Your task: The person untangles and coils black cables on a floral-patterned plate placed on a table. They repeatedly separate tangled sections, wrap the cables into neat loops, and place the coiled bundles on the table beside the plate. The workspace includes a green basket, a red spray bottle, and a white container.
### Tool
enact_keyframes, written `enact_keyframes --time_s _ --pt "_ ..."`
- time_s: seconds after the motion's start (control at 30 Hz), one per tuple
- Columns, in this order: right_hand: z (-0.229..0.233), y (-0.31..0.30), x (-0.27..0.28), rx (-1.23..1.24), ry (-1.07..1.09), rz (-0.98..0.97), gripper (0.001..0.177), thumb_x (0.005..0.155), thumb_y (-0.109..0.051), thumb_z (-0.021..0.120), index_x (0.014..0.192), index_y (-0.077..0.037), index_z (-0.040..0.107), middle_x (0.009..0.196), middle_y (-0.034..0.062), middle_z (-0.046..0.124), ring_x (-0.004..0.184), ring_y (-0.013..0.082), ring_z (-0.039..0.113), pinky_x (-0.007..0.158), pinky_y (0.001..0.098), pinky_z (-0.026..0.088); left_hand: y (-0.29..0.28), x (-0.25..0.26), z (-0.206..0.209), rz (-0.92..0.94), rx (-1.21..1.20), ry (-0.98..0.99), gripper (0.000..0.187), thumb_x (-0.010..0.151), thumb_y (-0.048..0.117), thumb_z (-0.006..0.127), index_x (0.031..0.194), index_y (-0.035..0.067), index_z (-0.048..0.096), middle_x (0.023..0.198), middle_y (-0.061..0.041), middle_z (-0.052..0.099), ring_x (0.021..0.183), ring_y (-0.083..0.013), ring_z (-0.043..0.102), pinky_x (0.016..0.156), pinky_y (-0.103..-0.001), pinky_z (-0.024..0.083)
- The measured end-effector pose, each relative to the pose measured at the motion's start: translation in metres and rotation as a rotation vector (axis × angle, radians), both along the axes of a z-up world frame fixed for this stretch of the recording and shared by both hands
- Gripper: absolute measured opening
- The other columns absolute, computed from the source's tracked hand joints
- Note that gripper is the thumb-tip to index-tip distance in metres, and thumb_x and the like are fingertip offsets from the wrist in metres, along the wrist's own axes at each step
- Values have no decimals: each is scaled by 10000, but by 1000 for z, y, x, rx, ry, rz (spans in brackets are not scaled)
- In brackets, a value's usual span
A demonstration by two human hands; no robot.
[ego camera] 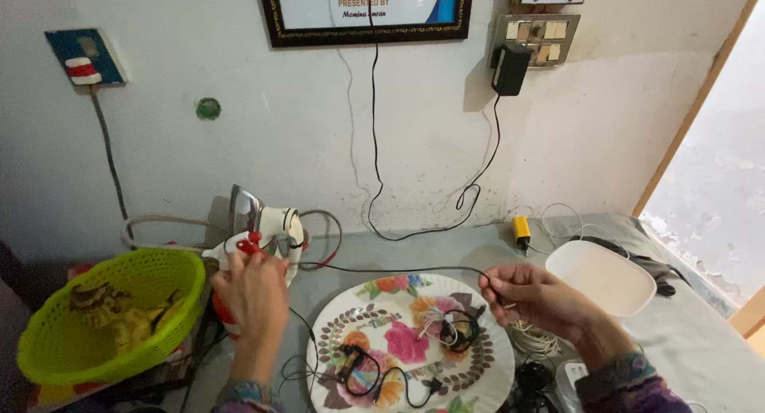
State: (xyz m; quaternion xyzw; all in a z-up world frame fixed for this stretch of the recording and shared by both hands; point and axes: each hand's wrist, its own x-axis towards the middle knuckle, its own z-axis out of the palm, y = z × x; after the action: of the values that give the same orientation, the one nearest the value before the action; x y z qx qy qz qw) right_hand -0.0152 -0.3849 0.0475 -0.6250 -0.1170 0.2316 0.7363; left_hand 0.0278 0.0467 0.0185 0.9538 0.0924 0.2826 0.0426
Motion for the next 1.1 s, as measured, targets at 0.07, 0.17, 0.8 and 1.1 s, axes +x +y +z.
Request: enact_keyframes --time_s 0.07,0.17,0.8,1.1 --pt "1 7 -3 78 13 -82 141 974 -154 579 988 -25 632 859 35 675 769 133 665 685 286 561 -29 -12 1 -217 114 -340 371 755 35 705 1120 88 745 1169 -86 727 1193 -291 575 922 -562 394" --pt "10 20 -4 197 29 -67 131 994 -125 583 1013 -5 630 914 81 694 847 173 702 767 315 602 -106 -25 3 -608 -571 214 633 874 -56 572 1450 206 574 1302 -124 607 1133 -266 659 895 -382 585" --pt "67 24 -4 158 -116 -574 279 961 -107 586 1172 63 649 1058 138 761 943 184 754 881 321 591 -238 -55 10 -1157 -881 395 278 1140 191 532 1160 -63 646 828 -269 645 739 -410 634 672 -486 511" --pt "50 12 3 -531 -451 -216 222 940 -127 644 1054 24 761 902 115 833 829 150 788 799 309 619 -174 -58 61 -1166 -318 -62 185 920 244 760 911 60 779 750 -67 708 585 -189 670 510 -351 523"
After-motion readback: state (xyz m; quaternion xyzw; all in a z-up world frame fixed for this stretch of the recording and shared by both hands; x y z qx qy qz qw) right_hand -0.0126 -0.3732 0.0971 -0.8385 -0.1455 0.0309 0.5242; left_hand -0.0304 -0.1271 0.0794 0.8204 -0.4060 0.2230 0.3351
